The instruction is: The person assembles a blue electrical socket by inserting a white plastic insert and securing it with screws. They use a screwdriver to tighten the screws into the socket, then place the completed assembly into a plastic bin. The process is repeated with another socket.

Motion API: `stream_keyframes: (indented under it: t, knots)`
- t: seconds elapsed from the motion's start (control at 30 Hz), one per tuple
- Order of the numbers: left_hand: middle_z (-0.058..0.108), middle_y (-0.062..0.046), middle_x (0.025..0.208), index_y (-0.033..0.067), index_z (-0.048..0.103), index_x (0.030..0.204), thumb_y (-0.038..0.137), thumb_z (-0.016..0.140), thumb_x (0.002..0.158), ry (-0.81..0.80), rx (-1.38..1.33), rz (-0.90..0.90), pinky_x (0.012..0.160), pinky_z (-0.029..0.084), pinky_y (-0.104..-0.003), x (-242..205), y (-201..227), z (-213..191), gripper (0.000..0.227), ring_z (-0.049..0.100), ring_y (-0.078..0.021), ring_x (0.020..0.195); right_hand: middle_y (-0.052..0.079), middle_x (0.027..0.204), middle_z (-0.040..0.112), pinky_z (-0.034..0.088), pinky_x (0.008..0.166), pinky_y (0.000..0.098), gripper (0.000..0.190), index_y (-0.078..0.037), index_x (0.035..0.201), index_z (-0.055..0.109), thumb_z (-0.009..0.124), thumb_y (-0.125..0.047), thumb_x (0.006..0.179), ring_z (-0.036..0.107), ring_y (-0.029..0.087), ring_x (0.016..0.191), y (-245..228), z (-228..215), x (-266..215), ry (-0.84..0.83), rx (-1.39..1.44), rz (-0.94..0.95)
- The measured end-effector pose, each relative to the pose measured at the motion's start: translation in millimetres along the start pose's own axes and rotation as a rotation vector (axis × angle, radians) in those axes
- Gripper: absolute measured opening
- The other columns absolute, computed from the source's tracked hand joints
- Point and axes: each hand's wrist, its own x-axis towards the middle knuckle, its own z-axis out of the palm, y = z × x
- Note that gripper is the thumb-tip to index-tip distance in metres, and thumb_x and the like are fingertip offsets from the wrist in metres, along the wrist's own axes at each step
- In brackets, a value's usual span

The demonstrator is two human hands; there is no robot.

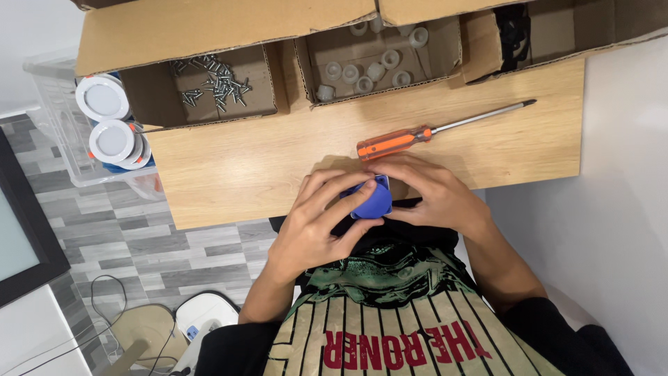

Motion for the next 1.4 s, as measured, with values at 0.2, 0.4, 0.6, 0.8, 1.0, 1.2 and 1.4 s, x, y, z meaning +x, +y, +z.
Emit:
stream_keyframes:
  t: [0.2, 0.4, 0.6, 0.8, 1.0, 1.2, 1.4]
  knots:
    - [0.078, -0.015, 0.130, 0.0033, 0.078, 0.131, 0.018, 0.093, 0.090, -0.024, -0.012, 0.006, 0.097, 0.055, -0.048, 4, -3, -3, 0.047, 0.073, -0.0389, 0.114, 0.021, 0.126, 0.079, 0.064, 0.099, 0.0551, 0.065, 0.003, 0.138, 0.069, 0.097, -0.011, 0.081, 0.078, 0.043, 0.116, 0, 1, 0, -0.003, -0.014, 0.010]
    - [0.076, -0.016, 0.133, 0.0074, 0.079, 0.127, 0.035, 0.092, 0.089, 0.009, -0.141, -0.020, 0.098, 0.057, -0.052, 0, -14, 8, 0.048, 0.073, -0.0414, 0.116, 0.019, 0.127, 0.080, 0.064, 0.100, 0.0550, 0.070, 0.002, 0.139, 0.070, 0.099, -0.014, 0.077, 0.078, 0.042, 0.117, 11, 3, -7, -0.010, 0.009, 0.020]
    - [0.072, -0.015, 0.125, 0.0115, 0.080, 0.121, 0.029, 0.093, 0.088, 0.031, -0.178, -0.073, 0.093, 0.058, -0.050, -3, -24, 18, 0.039, 0.069, -0.0379, 0.105, 0.022, 0.125, 0.080, 0.064, 0.099, 0.0557, 0.066, 0.003, 0.137, 0.071, 0.098, -0.013, 0.079, 0.078, 0.044, 0.116, 7, 3, -3, -0.004, -0.013, 0.004]
    - [0.069, -0.017, 0.125, 0.0110, 0.079, 0.122, 0.026, 0.090, 0.092, -0.013, -0.138, -0.073, 0.094, 0.058, -0.053, 3, -16, 11, 0.035, 0.069, -0.0416, 0.107, 0.019, 0.125, 0.080, 0.064, 0.097, 0.0527, 0.064, 0.002, 0.138, 0.071, 0.096, -0.016, 0.082, 0.078, 0.042, 0.114, 7, 0, -1, -0.005, -0.006, -0.014]
    - [0.067, -0.016, 0.125, 0.0109, 0.077, 0.124, 0.029, 0.085, 0.094, -0.044, -0.048, -0.035, 0.094, 0.056, -0.051, 3, -13, 10, 0.036, 0.068, -0.0400, 0.108, 0.021, 0.125, 0.079, 0.064, 0.095, 0.0537, 0.065, 0.003, 0.138, 0.070, 0.096, -0.015, 0.081, 0.078, 0.043, 0.113, 9, 1, -7, 0.002, 0.019, -0.021]
    - [0.069, -0.017, 0.126, 0.0088, 0.074, 0.128, 0.033, 0.092, 0.089, -0.062, -0.016, -0.018, 0.095, 0.056, -0.052, 8, -4, 3, 0.049, 0.069, -0.0408, 0.111, 0.020, 0.134, 0.076, 0.063, 0.099, 0.0495, 0.070, 0.000, 0.142, 0.068, 0.096, -0.020, 0.082, 0.076, 0.040, 0.119, 1, -4, -4, -0.012, 0.020, 0.002]
    - [0.062, -0.020, 0.139, 0.0056, 0.062, 0.139, 0.033, 0.088, 0.099, -0.114, 0.005, 0.076, 0.117, 0.055, -0.051, -2, -8, 1, 0.055, 0.065, -0.0369, 0.132, 0.010, 0.169, 0.048, 0.046, 0.137, 0.0587, 0.098, -0.017, 0.166, 0.040, 0.089, -0.053, 0.088, 0.051, 0.030, 0.157, -22, -58, 24, -0.304, -0.009, -0.159]
